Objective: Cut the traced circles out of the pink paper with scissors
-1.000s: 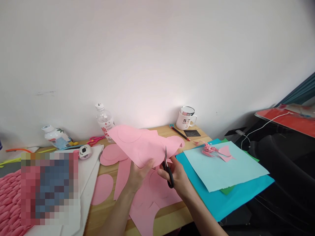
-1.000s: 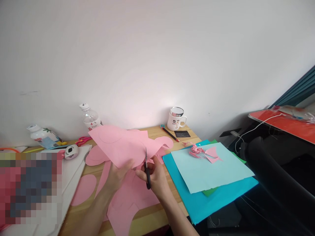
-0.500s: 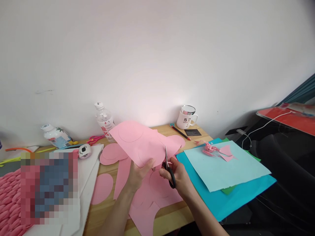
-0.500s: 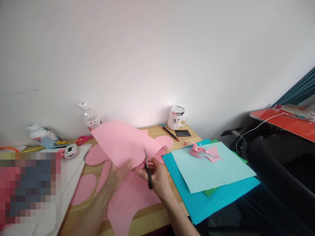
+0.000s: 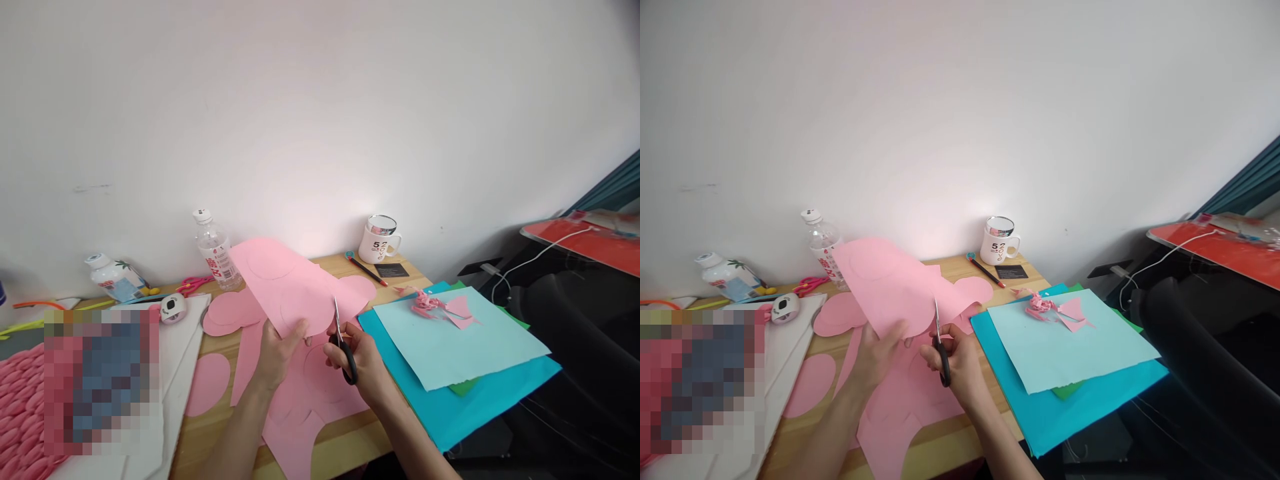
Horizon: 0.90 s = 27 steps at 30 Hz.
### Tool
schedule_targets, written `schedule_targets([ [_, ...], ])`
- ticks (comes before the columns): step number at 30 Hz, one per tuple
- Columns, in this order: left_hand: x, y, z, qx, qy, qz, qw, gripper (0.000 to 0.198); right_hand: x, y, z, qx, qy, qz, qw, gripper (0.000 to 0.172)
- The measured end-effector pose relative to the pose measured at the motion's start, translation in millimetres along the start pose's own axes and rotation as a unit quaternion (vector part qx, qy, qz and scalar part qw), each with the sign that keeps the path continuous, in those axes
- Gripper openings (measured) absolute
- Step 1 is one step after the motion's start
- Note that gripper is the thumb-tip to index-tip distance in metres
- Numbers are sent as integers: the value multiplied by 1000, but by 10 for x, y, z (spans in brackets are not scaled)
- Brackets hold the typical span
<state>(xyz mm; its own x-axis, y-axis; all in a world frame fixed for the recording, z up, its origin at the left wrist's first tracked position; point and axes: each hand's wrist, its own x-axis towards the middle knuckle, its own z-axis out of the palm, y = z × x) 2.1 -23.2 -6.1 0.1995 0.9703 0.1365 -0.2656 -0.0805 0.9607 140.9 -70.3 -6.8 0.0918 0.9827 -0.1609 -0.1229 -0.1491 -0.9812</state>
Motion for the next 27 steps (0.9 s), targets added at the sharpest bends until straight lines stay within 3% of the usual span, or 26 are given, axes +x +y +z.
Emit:
schedule_targets([
  [4, -33, -28, 36, 13, 58, -3, 998, 21, -10, 118, 117, 36, -9, -21, 999, 41],
  [10, -88, -66, 120, 22, 93, -42, 995, 23, 11, 261, 199, 74, -43, -41, 995, 43],
  [14, -95, -60, 143, 16, 78, -50, 996, 30, 39, 208, 173, 81, -45, -74, 993, 44],
  [24, -108, -22, 156, 12, 82, -38, 996, 27, 39, 162, 191, 79, -49, -76, 993, 45],
  [27, -102, -4, 173, -6, 60, -43, 997, 29, 41, 161, 190, 89, -55, -79, 991, 45],
])
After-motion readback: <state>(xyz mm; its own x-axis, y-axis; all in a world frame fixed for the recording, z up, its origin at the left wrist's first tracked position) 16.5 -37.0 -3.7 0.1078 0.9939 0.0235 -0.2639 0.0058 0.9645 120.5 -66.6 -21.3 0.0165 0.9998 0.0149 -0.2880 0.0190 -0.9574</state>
